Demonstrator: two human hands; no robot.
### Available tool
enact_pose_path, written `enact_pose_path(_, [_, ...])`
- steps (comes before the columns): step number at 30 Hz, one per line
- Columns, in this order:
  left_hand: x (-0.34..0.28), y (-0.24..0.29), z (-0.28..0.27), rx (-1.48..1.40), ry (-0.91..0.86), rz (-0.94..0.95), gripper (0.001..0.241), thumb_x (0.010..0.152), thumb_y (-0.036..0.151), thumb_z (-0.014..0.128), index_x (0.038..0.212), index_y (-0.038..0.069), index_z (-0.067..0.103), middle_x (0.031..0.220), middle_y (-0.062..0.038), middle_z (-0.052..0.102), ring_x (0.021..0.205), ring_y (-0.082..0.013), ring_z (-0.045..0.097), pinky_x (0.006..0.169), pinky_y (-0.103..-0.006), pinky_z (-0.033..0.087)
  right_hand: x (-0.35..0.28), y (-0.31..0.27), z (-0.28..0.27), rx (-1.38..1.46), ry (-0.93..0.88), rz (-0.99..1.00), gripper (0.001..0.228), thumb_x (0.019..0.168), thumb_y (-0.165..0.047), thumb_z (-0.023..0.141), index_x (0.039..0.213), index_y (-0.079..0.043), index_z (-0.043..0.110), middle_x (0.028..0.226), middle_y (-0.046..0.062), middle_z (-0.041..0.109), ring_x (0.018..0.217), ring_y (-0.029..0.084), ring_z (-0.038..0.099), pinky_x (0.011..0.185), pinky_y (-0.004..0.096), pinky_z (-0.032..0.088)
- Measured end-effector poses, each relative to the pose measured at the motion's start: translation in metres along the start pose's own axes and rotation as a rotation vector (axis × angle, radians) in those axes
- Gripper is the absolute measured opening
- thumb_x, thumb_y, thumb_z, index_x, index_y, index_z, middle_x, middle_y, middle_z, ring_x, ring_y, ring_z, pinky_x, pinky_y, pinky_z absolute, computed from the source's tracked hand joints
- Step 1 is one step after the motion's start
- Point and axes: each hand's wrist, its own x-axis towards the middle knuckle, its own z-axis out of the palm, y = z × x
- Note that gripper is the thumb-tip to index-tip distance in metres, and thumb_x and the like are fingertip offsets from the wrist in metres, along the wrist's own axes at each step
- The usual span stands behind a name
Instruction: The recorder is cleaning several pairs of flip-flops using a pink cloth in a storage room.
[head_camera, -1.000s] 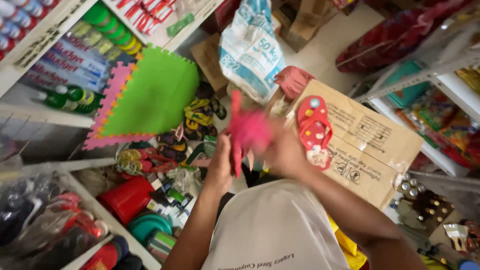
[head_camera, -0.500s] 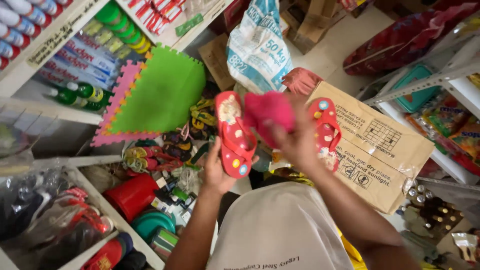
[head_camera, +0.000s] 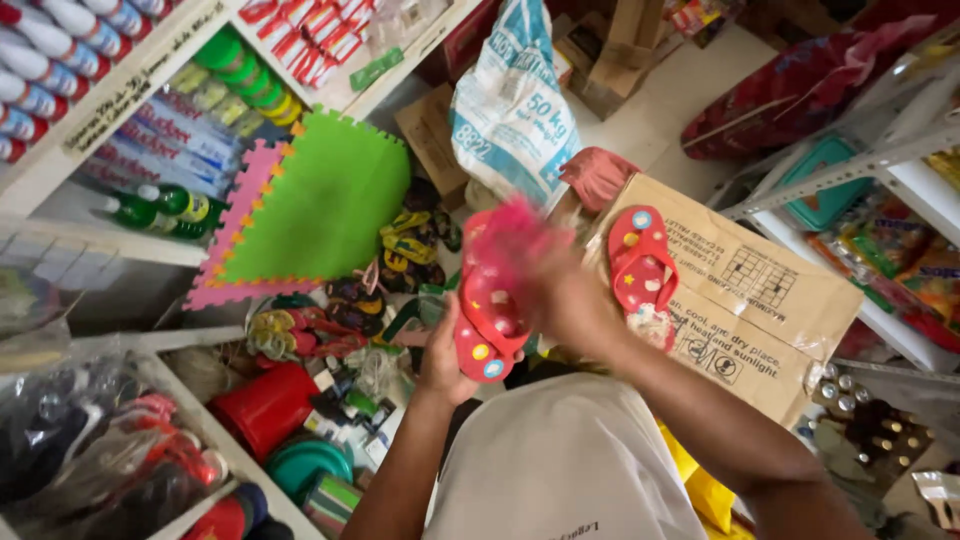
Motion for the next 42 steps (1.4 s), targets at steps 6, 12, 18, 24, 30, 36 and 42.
enact_pose_path(6, [0.011, 0.004, -0.038, -0.136, -0.091, -0.152, 0.069, 0.09, 0.07, 0.059, 0.119, 0.008, 0.068, 0.106, -0.025, 0.073, 0.087, -0.0461, 0.071, 0.072, -0.0665, 0.061, 0.007, -0.018, -0.038, -0.885, -0.893, -1.091, 0.018, 0.087, -0.007, 0.072, 0.104, -0.005, 0.076, 0.104, 0.018, 0.072, 0.102, 0.043, 0.066, 0.093, 0.049, 0.052])
enact_pose_path(12, [0.034, -0.016, -0.051, -0.251, -0.328, -0.299, 0.075, 0.093, 0.07, 0.055, 0.113, -0.001, 0.072, 0.097, -0.031, 0.073, 0.082, -0.049, 0.07, 0.063, -0.0674, 0.058, 0.025, 0.028, -0.047, -0.735, -0.338, -1.242, 0.048, 0.099, -0.01, 0.065, 0.144, -0.003, 0.05, 0.135, 0.029, 0.054, 0.135, 0.046, 0.049, 0.11, 0.057, 0.041])
enact_pose_path(18, [0.034, -0.01, -0.05, -0.185, -0.136, -0.293, 0.076, 0.088, 0.073, 0.057, 0.101, 0.0, 0.075, 0.093, -0.028, 0.075, 0.074, -0.0433, 0.074, 0.058, -0.0645, 0.059, 0.003, -0.015, -0.073, -0.887, -0.944, -0.772, 0.058, 0.081, 0.006, 0.067, 0.138, 0.001, 0.06, 0.134, 0.029, 0.061, 0.131, 0.051, 0.053, 0.106, 0.062, 0.043])
enact_pose_path(24, [0.028, -0.003, 0.023, -0.201, 0.042, 0.017, 0.067, 0.084, 0.067, 0.068, 0.126, 0.015, 0.068, 0.123, -0.012, 0.072, 0.105, -0.0373, 0.071, 0.096, -0.0645, 0.056, -0.013, 0.028, -0.06, -0.401, -0.505, -0.374, 0.036, 0.107, -0.022, 0.042, 0.134, -0.003, 0.057, 0.126, 0.008, 0.063, 0.106, 0.019, 0.062, 0.087, 0.032, 0.052])
enact_pose_path(30, [0.028, -0.006, 0.02, -0.225, 0.172, 0.013, 0.066, 0.083, 0.065, 0.073, 0.125, 0.014, 0.068, 0.123, -0.011, 0.072, 0.104, -0.0335, 0.07, 0.097, -0.0516, 0.057, -0.057, -0.016, -0.063, -1.254, -0.611, -0.863, 0.056, 0.073, -0.003, 0.073, 0.128, -0.014, 0.066, 0.121, 0.022, 0.064, 0.101, 0.052, 0.068, 0.08, 0.059, 0.059])
enact_pose_path(36, [0.031, 0.0, 0.059, -0.2, 0.276, 0.037, 0.069, 0.079, 0.064, 0.075, 0.126, 0.015, 0.067, 0.125, -0.009, 0.071, 0.105, -0.0298, 0.069, 0.102, -0.0481, 0.056, -0.054, 0.03, -0.068, -1.332, -0.57, -1.014, 0.05, 0.079, 0.001, 0.061, 0.127, -0.012, 0.065, 0.127, 0.011, 0.063, 0.108, 0.032, 0.06, 0.085, 0.04, 0.052])
enact_pose_path(42, [0.023, -0.005, 0.07, -0.041, 0.162, 0.055, 0.081, 0.078, 0.078, 0.063, 0.131, 0.017, 0.065, 0.121, -0.008, 0.072, 0.104, -0.0254, 0.07, 0.096, -0.0446, 0.059, -0.064, -0.015, -0.085, -0.916, -0.584, -0.369, 0.038, 0.082, -0.022, 0.066, 0.119, -0.023, 0.074, 0.104, 0.007, 0.071, 0.086, 0.026, 0.076, 0.074, 0.037, 0.06])
